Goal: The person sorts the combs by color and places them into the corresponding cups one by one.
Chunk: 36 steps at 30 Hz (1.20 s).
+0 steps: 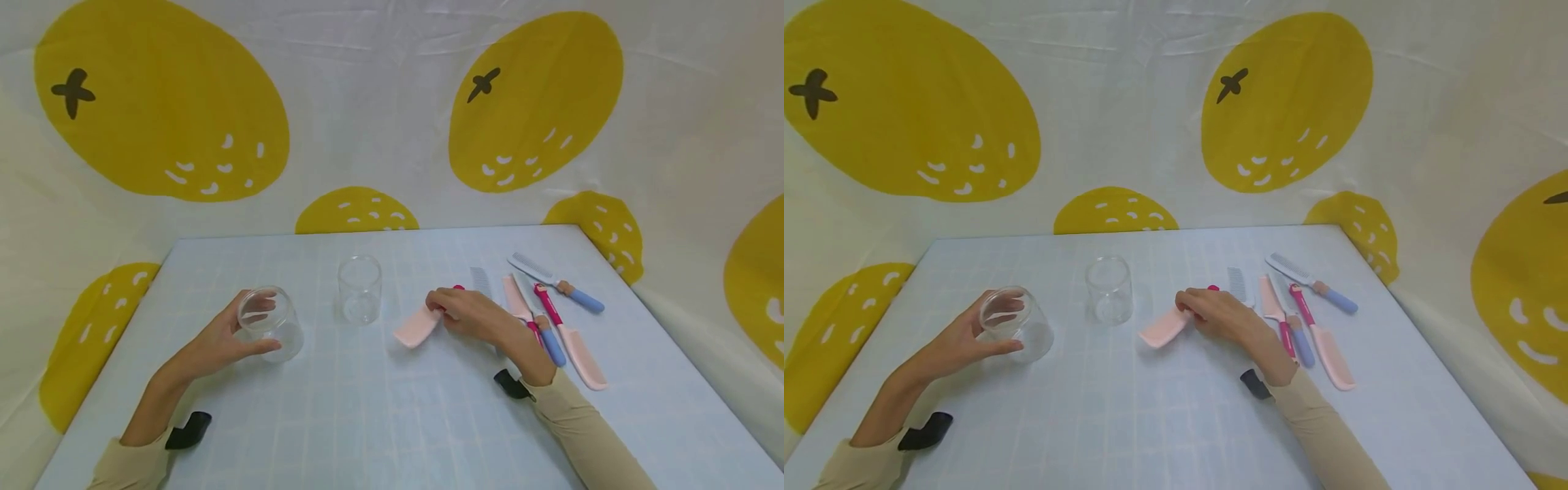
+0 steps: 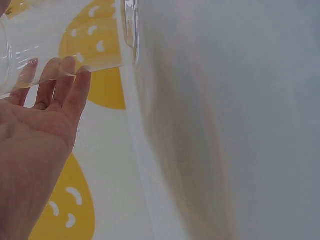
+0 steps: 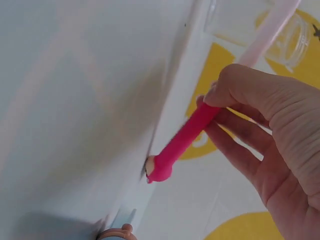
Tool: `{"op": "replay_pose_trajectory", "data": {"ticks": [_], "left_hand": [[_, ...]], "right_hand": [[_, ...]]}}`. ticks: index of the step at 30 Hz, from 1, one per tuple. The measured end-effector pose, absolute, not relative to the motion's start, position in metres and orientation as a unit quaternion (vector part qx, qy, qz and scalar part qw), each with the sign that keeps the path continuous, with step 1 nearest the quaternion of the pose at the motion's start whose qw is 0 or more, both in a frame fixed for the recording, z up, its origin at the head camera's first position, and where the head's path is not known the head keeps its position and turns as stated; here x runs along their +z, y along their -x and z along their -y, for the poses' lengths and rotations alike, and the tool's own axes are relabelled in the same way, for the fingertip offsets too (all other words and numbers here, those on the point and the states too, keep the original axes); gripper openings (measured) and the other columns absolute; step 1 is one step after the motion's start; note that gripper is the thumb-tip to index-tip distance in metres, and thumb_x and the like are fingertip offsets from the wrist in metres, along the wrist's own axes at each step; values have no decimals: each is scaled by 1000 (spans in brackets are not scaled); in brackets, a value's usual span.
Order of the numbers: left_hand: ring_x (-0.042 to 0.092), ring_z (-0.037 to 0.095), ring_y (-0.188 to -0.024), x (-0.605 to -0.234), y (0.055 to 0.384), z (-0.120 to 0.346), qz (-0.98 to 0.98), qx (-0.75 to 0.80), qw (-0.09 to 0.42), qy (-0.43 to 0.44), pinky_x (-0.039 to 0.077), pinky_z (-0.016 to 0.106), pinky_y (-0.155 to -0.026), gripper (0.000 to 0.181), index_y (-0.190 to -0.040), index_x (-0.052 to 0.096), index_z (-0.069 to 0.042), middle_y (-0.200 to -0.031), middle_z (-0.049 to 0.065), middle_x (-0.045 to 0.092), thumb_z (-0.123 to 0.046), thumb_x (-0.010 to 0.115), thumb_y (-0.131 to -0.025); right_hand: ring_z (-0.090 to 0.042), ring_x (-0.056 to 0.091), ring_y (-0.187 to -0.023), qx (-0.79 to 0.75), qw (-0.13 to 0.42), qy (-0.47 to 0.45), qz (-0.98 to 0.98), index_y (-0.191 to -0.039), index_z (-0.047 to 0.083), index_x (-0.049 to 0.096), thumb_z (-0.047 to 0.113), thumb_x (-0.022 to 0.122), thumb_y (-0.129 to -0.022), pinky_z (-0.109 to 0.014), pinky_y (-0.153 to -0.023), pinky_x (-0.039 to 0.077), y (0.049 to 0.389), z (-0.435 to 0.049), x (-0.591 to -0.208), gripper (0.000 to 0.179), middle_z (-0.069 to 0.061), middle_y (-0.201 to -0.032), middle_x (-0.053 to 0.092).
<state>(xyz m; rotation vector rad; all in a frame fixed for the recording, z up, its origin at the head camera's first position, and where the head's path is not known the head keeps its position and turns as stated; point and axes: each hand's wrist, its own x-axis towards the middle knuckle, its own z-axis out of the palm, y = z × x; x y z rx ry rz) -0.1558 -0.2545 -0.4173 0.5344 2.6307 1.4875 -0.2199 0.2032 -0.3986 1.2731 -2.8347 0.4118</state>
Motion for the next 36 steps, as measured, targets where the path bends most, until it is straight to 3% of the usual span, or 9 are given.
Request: {"op": "replay_pose_trajectory", "data": {"ticks": [13,21,30,34,36], "left_hand": [[44,45,-136,-417,160,255,-861,478,47,-166,39,72,-106,80,-149,36,-14,-146,16,46,-27,85,-87],[45,46,-135,-416,156,256,-856,485,43,-172,40,72,-105,78,-148,36,-13,-145,19,46,-21,84,-88],[46,46,-134,-416,156,255,-850,495,43,-177,38,74,-105,77,-149,37,-12,-144,20,48,-18,84,-88],[48,43,-133,-417,156,256,-853,488,38,-183,47,42,-108,77,-149,38,-13,-142,17,50,-17,84,-88],[48,42,-133,-416,156,257,-853,487,37,-186,47,41,-108,77,-149,38,-13,-142,16,50,-17,84,-88]], "right_hand": [[-14,61,-87,178,57,-449,874,-109,11,62,-3,78,-88,-31,-80,59,215,-203,-391,30,2,-102,65],[-13,64,-89,258,5,-441,860,-115,11,63,1,77,-91,-31,-86,61,212,-192,-381,30,2,-102,69],[-23,70,-107,340,-39,-414,843,-133,5,58,6,75,-94,-41,-92,60,203,-179,-359,43,-7,-123,71],[-25,70,-107,358,-42,-417,834,-135,4,58,3,76,-92,-35,-92,59,201,-170,-351,47,-8,-124,71],[-24,71,-106,368,-32,-426,826,-133,3,59,2,77,-91,-32,-91,59,202,-165,-348,46,-8,-122,71]]}}
